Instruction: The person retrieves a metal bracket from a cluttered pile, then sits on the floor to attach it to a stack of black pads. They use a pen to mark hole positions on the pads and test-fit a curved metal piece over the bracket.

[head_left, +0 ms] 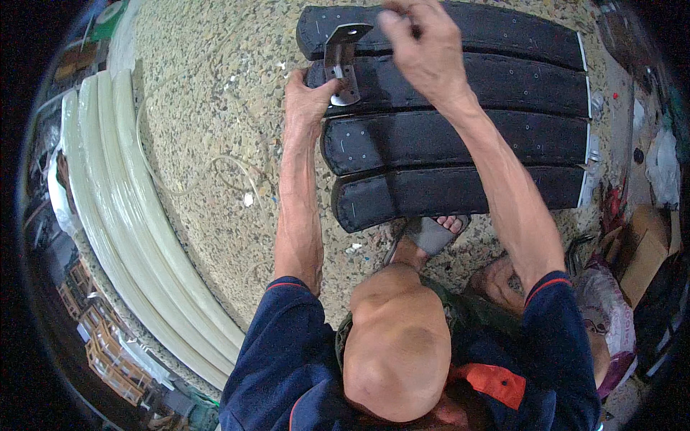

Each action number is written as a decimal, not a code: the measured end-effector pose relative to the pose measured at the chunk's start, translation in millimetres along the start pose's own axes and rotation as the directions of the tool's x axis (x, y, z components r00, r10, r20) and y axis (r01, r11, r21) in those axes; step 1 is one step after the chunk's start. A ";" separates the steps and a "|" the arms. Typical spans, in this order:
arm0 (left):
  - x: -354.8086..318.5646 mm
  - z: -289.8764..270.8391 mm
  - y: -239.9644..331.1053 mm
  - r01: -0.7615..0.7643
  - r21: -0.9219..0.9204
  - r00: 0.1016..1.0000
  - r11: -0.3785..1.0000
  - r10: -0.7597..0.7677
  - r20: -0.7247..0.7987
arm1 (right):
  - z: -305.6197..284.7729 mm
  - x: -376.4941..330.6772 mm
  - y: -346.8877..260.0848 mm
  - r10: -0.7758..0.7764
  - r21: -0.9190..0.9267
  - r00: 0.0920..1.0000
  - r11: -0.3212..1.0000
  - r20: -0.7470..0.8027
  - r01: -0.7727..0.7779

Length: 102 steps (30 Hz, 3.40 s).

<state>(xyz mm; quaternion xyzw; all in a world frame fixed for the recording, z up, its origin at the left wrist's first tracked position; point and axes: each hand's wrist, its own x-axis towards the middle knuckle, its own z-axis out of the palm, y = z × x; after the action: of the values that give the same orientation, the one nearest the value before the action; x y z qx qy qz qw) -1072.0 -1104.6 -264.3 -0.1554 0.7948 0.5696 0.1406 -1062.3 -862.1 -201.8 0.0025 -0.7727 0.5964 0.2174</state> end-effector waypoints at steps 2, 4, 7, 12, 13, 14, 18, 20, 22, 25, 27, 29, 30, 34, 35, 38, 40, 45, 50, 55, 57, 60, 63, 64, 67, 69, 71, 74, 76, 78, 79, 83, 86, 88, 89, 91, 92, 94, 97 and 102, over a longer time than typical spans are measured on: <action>-1.8 1.5 1.6 0.013 0.016 1.000 1.000 -0.013 -0.002 | -9.7 -3.8 -1.3 -0.056 0.051 0.998 0.997 -0.031 0.058; -4.3 3.3 4.0 0.024 0.006 0.999 1.000 -0.024 -0.022 | -17.0 -11.3 0.9 -0.037 -0.022 0.999 0.999 0.001 0.037; -7.3 4.4 8.3 0.041 -0.040 0.999 0.998 -0.040 0.013 | -15.5 -27.1 6.0 0.287 0.126 0.946 0.943 0.150 -0.307; -8.4 6.4 10.3 0.024 0.004 0.999 1.000 -0.024 -0.025 | 10.1 -43.6 13.1 0.277 0.175 0.935 0.932 0.222 -0.317; -8.2 6.5 10.2 0.027 0.007 0.999 1.000 -0.027 -0.027 | 13.3 -45.3 13.7 0.298 0.146 0.923 0.930 0.242 -0.338; -8.3 6.7 9.8 0.028 -0.001 0.999 1.000 -0.028 -0.030 | 15.4 -46.7 14.0 0.290 0.082 0.928 0.945 0.231 -0.316; -8.3 6.5 8.4 0.029 -0.026 0.999 0.999 -0.029 -0.035 | 21.3 -49.7 13.3 0.239 0.021 0.952 0.969 0.191 -0.247; -7.4 6.3 8.1 0.022 -0.015 0.999 1.000 -0.023 -0.035 | 24.3 -49.7 13.6 0.205 0.003 0.966 0.978 0.157 -0.208; -6.7 5.8 7.8 0.014 0.016 0.999 1.000 -0.014 -0.035 | 27.2 -49.7 14.8 0.198 0.007 0.967 0.979 0.158 -0.201; -6.3 5.7 6.7 0.021 -0.005 0.999 1.000 -0.021 -0.035 | 30.7 -50.4 18.3 0.162 0.014 0.974 0.986 0.160 -0.167; -6.0 5.4 5.8 0.030 -0.018 0.999 0.999 -0.031 -0.022 | 32.7 -51.3 21.1 0.141 -0.009 0.975 0.990 0.171 -0.142; -5.1 5.1 4.3 0.026 -0.021 0.999 0.999 -0.026 -0.023 | 34.3 -52.4 23.6 0.170 -0.082 0.964 0.984 0.204 -0.156; -4.4 5.5 3.3 0.016 -0.018 0.999 1.000 -0.016 -0.030 | 35.0 -52.8 24.6 0.124 -0.064 0.974 0.991 0.191 -0.114; -2.2 5.1 -1.3 0.014 -0.050 1.000 0.999 -0.015 -0.018 | 37.3 -52.1 25.8 0.058 -0.066 0.979 0.997 0.194 -0.046; -1.8 4.7 -2.1 0.014 -0.048 1.000 0.999 -0.015 -0.013 | 37.7 -51.6 25.2 0.058 -0.077 0.977 0.996 0.203 -0.043; -1.2 3.1 -2.4 0.010 -0.022 1.000 1.000 -0.010 -0.005 | 39.6 -49.9 21.9 0.000 -0.152 0.972 0.988 0.235 0.037; -2.1 3.0 -1.0 0.000 0.022 1.000 1.000 0.001 -0.010 | 40.4 -49.7 19.5 0.065 -0.103 0.971 0.994 0.232 -0.042; -6.0 5.7 4.1 0.019 -0.012 1.000 1.000 -0.019 -0.022 | 41.0 -48.3 19.8 0.040 -0.093 0.976 0.995 0.214 -0.020; -6.7 5.1 6.0 0.027 0.003 1.000 1.000 -0.026 -0.014 | 44.1 -45.2 22.0 -0.073 -0.224 0.970 0.966 0.233 0.127; -4.0 2.6 -1.3 0.025 -0.001 1.000 1.000 -0.025 -0.003 | 42.9 -45.9 15.0 0.054 -0.043 0.985 0.998 0.163 -0.048; -0.4 1.6 -5.9 -0.010 -0.007 1.000 1.000 0.010 -0.020 | 43.1 -46.3 11.0 0.046 -0.015 0.988 0.999 0.145 -0.044; 5.4 1.4 -13.3 -0.014 0.010 0.999 1.000 0.014 -0.035 | 44.4 -46.4 7.1 0.003 -0.009 0.989 1.000 0.149 -0.002; 7.7 1.6 -17.6 -0.027 0.005 0.999 1.000 0.027 -0.047 | 48.3 -46.7 5.4 -0.021 -0.005 0.985 1.000 0.171 0.022; 7.6 2.0 -18.0 -0.036 -0.003 0.998 0.999 0.036 -0.047 | 49.6 -47.0 5.5 -0.018 0.000 0.985 1.000 0.171 0.019; 6.4 1.0 -15.6 -0.031 0.056 0.999 0.998 0.033 -0.033 | 52.7 -48.0 7.5 -0.024 0.006 0.985 1.000 0.174 0.023; 4.6 1.6 -13.5 -0.021 0.023 0.999 1.000 0.022 -0.028 | 54.2 -47.8 9.3 -0.049 -0.014 0.983 0.999 0.178 0.052; 3.5 2.4 -11.7 -0.014 0.007 1.000 1.000 0.014 -0.027 | 55.5 -47.4 10.3 -0.091 -0.056 0.979 0.993 0.185 0.103; 3.1 2.9 -10.9 -0.015 0.011 0.999 1.000 0.015 -0.035 | 57.4 -46.8 9.3 -0.107 -0.137 0.969 0.981 0.224 0.140; 3.5 3.0 -11.4 -0.022 0.017 0.999 1.000 0.023 -0.041 | 58.2 -46.8 7.4 -0.070 -0.076 0.976 0.993 0.209 0.087; 4.3 2.1 -11.7 -0.020 0.019 0.999 1.000 0.021 -0.032 | 58.7 -46.5 6.0 -0.043 -0.047 0.979 0.997 0.199 0.054; 4.6 2.0 -11.8 -0.019 0.020 0.999 1.000 0.020 -0.027 | 58.7 -46.3 5.6 -0.043 -0.046 0.980 0.998 0.195 0.053; 3.9 2.5 -11.1 -0.024 0.020 0.999 1.000 0.024 -0.024 | 59.2 -45.4 4.9 -0.148 -0.170 0.964 0.968 0.222 0.187; 1.2 3.1 -9.0 -0.019 -0.012 1.000 1.000 0.019 -0.019 | 60.9 -43.6 3.4 -0.100 -0.190 0.963 0.970 0.249 0.149; -0.4 3.4 -6.2 0.007 -0.010 1.000 1.000 -0.008 -0.024 | 58.7 -42.5 1.7 -0.112 -0.080 0.981 0.989 0.157 0.126; -1.0 3.5 -4.4 0.001 -0.008 1.000 1.000 -0.001 -0.017 | 56.6 -42.9 0.6 -0.112 -0.037 0.986 0.992 0.122 0.118; -3.0 3.5 -0.4 -0.009 -0.004 1.000 1.000 0.009 -0.003 | 48.3 -46.5 -1.7 -0.041 -0.041 0.995 0.998 0.085 0.045; -4.6 3.8 1.2 -0.015 0.003 1.000 1.000 0.015 -0.005 | 43.3 -50.0 -2.7 -0.010 -0.057 0.998 0.998 0.065 0.014; -7.9 4.4 4.4 -0.027 0.018 1.000 0.999 0.028 -0.006 | 34.3 -60.4 -5.0 0.047 -0.076 0.996 0.996 0.077 -0.042; -11.0 5.2 8.1 0.002 0.030 1.000 1.000 -0.002 -0.004 | 28.3 -76.0 -6.0 0.109 -0.068 0.989 0.992 0.102 -0.102; -11.3 6.6 9.8 0.004 -0.038 1.000 0.999 -0.004 0.003 | 30.1 -87.7 -4.1 0.141 -0.039 0.982 0.990 0.129 -0.137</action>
<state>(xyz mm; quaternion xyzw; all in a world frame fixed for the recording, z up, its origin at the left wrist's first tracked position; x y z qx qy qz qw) -1065.4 -1094.4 -253.4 -0.1586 0.7832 0.5847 0.1401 -991.8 -913.5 -233.6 -0.0155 -0.7924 0.5970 0.1241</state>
